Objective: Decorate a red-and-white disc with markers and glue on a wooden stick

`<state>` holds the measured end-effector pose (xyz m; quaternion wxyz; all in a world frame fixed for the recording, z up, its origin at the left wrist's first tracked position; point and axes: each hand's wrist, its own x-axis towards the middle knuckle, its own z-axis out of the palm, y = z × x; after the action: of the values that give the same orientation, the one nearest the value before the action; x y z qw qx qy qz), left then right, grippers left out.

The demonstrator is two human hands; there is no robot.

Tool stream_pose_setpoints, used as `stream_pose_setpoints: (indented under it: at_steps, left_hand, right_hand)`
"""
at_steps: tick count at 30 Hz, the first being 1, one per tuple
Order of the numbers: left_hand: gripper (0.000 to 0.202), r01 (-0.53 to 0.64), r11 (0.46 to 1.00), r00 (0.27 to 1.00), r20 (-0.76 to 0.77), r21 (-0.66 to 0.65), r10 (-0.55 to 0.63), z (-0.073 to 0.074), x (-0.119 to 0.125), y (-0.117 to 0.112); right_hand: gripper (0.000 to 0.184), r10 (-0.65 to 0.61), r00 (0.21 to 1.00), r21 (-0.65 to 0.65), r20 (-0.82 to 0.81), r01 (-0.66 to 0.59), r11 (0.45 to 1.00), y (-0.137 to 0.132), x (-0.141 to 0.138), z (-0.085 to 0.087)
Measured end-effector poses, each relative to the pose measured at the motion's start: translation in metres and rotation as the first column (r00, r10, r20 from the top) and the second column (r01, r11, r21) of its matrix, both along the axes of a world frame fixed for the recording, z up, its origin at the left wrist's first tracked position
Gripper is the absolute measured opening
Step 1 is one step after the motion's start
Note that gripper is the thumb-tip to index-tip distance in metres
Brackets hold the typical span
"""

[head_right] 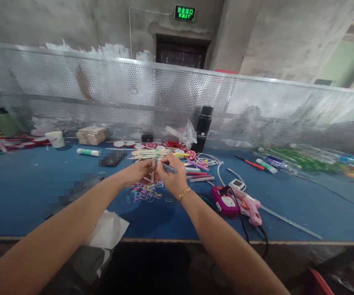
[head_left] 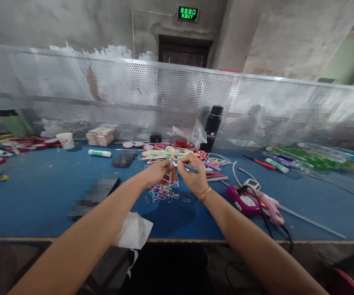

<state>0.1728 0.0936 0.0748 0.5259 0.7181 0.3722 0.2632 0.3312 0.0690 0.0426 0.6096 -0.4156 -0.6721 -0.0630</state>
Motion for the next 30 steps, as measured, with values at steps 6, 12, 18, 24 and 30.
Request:
stream_pose_setpoints:
  at_steps: [6,12,18,24,30]
  left_hand:
    - [0.032,0.030,0.993,0.999,0.034,-0.115,-0.026,-0.0023,-0.0001,0.0014]
    - [0.032,0.015,0.993,1.000,0.010,-0.115,-0.014,-0.0032,0.0004,0.0023]
    - [0.031,0.019,0.991,0.999,0.033,-0.130,-0.015,0.0000,0.0011,-0.0014]
    - [0.031,0.021,0.990,0.998,0.065,-0.140,-0.012,-0.0038,0.0014,0.0017]
    - [0.035,0.034,0.991,0.999,0.033,-0.132,-0.029,-0.0056,0.0011,0.0042]
  right_hand:
    - [0.014,0.005,1.000,0.007,0.014,-0.005,1.000,0.0008,0.0010,-0.0009]
    - [0.012,-0.001,1.000,0.005,0.018,0.001,1.000,0.0003,0.0011,0.0001]
    - [0.013,0.003,1.000,-0.002,0.019,-0.003,1.000,-0.0001,0.0015,0.0002]
    - [0.014,0.005,1.000,-0.014,0.023,-0.005,1.000,-0.0021,0.0004,0.0011]
    - [0.015,-0.018,1.000,-0.019,0.018,0.018,1.000,-0.0017,0.0020,0.0022]
